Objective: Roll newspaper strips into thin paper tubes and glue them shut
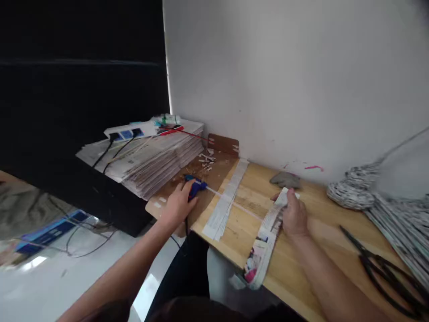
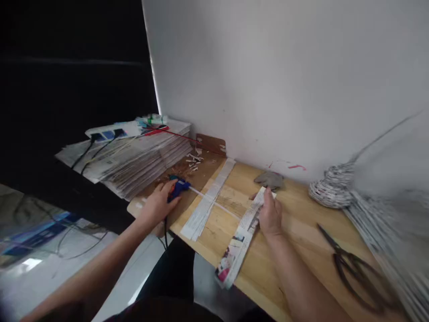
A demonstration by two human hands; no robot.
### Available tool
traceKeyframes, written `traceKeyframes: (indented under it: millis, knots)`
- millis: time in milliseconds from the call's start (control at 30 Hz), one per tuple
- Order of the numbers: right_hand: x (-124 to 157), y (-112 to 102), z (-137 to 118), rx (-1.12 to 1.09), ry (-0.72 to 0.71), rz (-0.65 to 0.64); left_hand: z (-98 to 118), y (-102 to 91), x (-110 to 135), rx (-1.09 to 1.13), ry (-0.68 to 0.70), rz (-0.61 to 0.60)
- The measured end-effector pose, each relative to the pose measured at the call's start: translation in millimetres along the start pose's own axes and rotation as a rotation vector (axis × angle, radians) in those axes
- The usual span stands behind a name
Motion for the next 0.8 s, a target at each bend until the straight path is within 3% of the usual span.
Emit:
traceKeyframes:
  millis: [133, 333, 567, 800]
  knots:
    - [0, 1, -1, -0.025, -0.068, -0.016, -12, -6.4, 3, 0.002, 0.014, 0.022]
    - [4, 8, -1, -0.111, 0.027, -0.134, -25, -7.8, 8, 0.001, 0.085, 0.064]
    - [8, 7, -16, -0.146, 0.028, -0.142, -25, -12.5, 12, -0.044, 0.151, 0.224]
    - [7, 9, -9, -0.164, 0.052, -0.171, -25, -6.3, -4, -0.019, 0.227, 0.158]
Point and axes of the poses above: each hand's wrist, its own x-axis away from the middle knuckle, its own y-axis out of the palm, z = x × y, the point moved 6 cm from there along -x, towards the middle knuckle, and after that the axes turned 9 degrees about y, right-handed, at the moved point
